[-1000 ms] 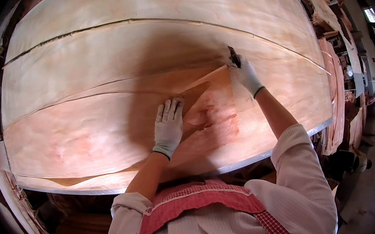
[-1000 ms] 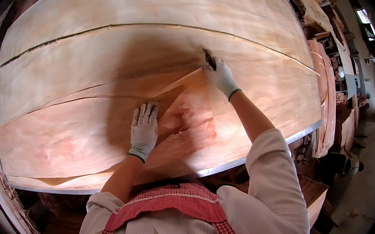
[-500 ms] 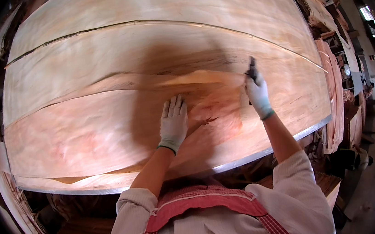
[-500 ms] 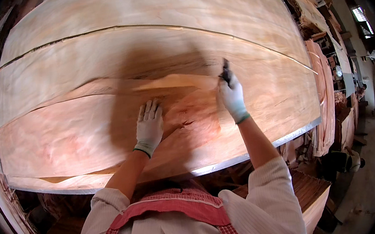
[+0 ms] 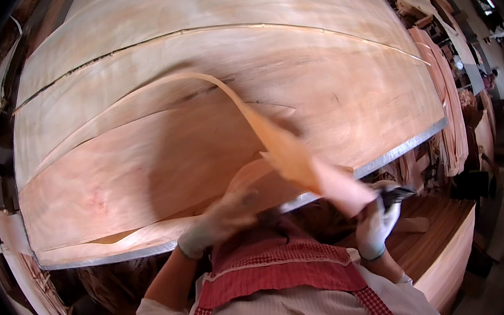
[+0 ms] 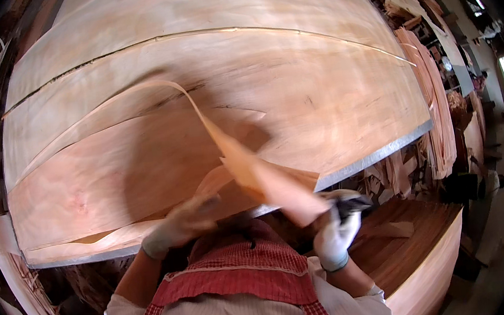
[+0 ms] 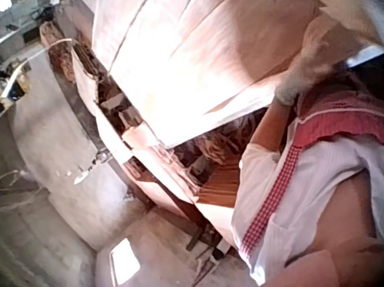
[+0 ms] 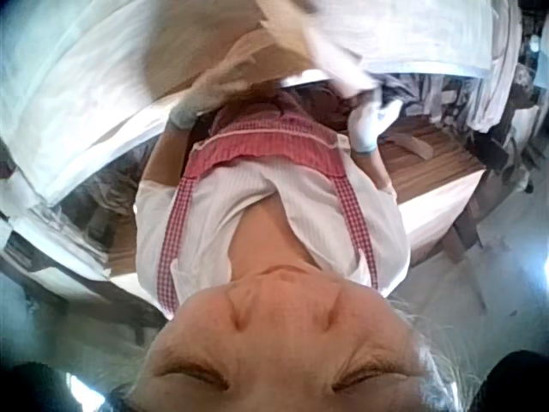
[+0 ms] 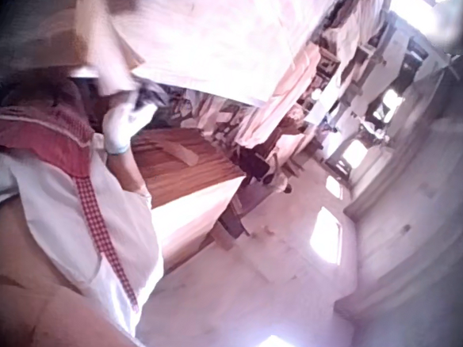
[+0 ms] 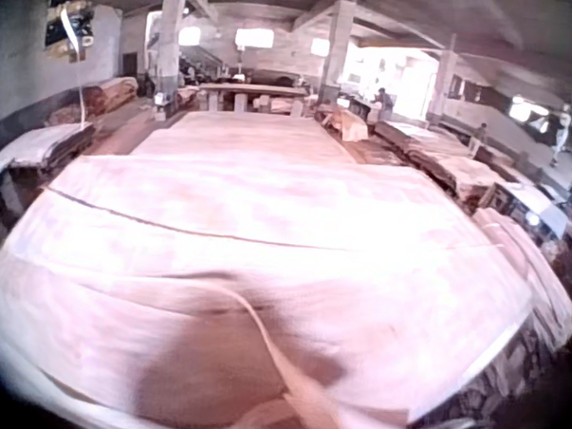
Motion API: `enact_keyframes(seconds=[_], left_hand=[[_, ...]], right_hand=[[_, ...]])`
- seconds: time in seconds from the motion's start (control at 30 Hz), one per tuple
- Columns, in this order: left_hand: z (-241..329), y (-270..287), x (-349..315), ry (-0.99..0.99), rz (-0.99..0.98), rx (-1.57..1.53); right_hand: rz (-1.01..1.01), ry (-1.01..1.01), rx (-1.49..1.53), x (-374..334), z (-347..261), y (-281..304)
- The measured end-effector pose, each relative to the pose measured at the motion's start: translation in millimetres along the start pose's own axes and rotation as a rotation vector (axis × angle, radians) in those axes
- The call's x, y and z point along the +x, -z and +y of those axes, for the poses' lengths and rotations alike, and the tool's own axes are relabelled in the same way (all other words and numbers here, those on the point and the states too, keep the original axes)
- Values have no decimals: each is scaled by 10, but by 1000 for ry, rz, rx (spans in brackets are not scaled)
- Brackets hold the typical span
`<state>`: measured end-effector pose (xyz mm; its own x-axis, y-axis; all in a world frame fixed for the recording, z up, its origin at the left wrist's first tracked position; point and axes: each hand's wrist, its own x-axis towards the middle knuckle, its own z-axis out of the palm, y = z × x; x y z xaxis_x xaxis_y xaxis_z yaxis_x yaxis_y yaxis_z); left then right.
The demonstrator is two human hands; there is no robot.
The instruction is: The person handles large sheets of wood veneer in a workshop, lifting and stacking them on a metal table. They use a long metal ruler to measure and mark the veneer sheets with a pencil, then place small wooden blocks on the surface. The person continues to lift and reposition the veneer sheets throughout the clip.
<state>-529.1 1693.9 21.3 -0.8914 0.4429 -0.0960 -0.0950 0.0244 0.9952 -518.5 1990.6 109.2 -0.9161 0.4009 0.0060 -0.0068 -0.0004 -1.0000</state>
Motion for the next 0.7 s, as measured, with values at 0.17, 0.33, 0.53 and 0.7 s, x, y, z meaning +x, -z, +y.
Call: enact_keyframes(seconds=[0.17, 0.33, 0.53, 0.7], left_hand=[[342, -273, -563, 360, -55, -649], [442, 131, -1132, 180, 197, -519], [893, 1584, -2674, 316, 1269, 398], [514, 2409, -5571, -270, 2047, 555]], right_hand=[[-944, 19, -474, -535, -45, -491], [-1264, 17, -428, -884, -21, -901], [-1414, 88, -344, -1000, 79, -1192], [-1522, 186, -427, -1117, 329, -1497]])
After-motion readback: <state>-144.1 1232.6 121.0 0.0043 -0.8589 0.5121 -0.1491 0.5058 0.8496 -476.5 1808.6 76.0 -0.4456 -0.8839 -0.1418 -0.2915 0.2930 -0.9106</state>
